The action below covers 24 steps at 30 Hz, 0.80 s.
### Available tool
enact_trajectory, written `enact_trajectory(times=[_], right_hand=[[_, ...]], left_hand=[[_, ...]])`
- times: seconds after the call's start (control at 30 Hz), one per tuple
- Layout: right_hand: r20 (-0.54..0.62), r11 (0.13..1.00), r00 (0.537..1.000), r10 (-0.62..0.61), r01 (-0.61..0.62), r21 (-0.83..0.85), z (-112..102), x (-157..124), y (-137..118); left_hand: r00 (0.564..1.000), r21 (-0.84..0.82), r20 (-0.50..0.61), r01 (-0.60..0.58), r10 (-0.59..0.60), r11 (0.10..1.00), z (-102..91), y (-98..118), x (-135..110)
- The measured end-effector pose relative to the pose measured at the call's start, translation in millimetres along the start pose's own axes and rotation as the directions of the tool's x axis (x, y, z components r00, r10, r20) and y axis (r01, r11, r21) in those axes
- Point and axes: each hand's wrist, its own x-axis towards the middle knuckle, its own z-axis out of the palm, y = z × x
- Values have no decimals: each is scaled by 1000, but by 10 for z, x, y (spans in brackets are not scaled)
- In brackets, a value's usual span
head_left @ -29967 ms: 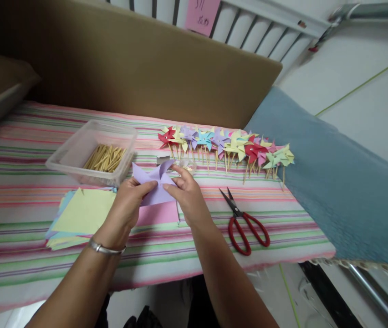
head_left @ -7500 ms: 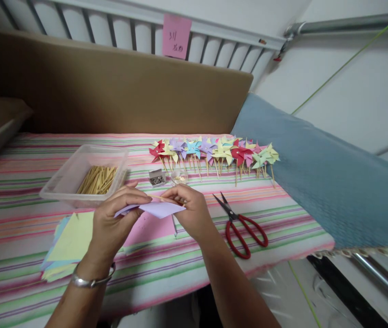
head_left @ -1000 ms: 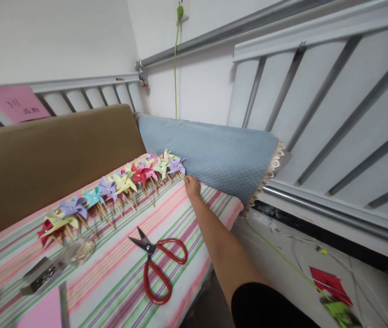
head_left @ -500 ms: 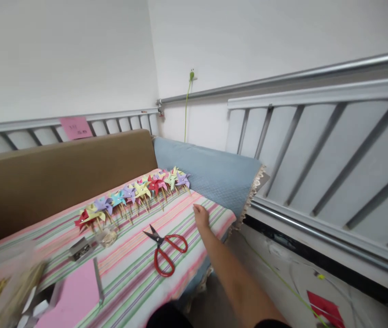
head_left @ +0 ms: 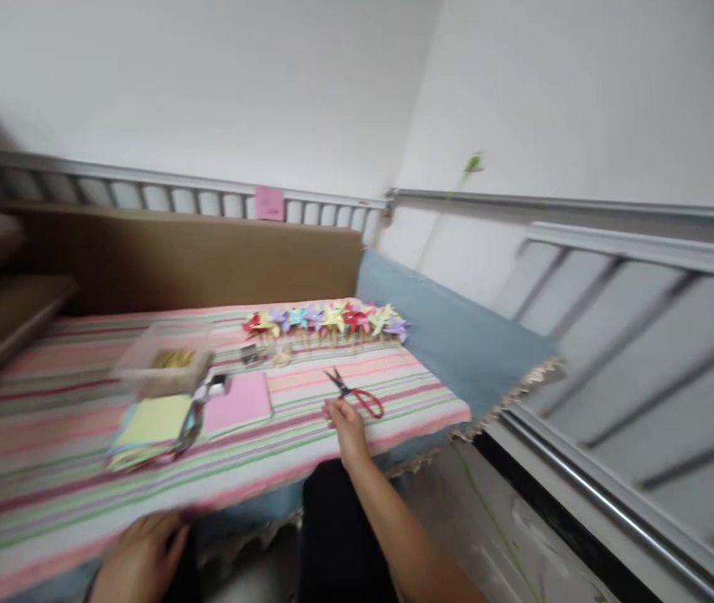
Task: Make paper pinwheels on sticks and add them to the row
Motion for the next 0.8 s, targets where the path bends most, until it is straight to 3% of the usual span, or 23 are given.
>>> enact_trajectory(times=[0.07, 0.17, 0.33, 0.47, 0.57, 0.7, 0.8], right_hand=[[166, 1000, 986, 4, -8, 20, 366, -15, -136], [351, 999, 936, 5, -19, 38, 856, 1, -256], [496, 999, 868, 15, -27, 18, 1396, 58, -135], [516, 1000, 856, 29, -27, -11, 1547, 87, 107], [530, 1000, 848, 28, -19, -23, 1585, 116, 190], [578, 999, 816, -1, 20, -27, 1640, 153, 173], [606, 997, 795, -29, 67, -41, 1663, 140, 170]], left_hand=[[996, -23, 65, -63, 64, 998, 28, -49, -38], [989, -28, 48, -141, 143, 990, 27, -24, -110], [987, -56, -16, -161, 160, 985, 57, 31, -191], [990, -155, -19, -140, 138, 978, 74, 7, -197], [995, -267, -83, -79, 59, 961, 35, -68, -54], [954, -158, -290, 34, -79, 987, -48, -245, 469], [939, 33, -280, 216, -199, 976, -36, -319, 973]])
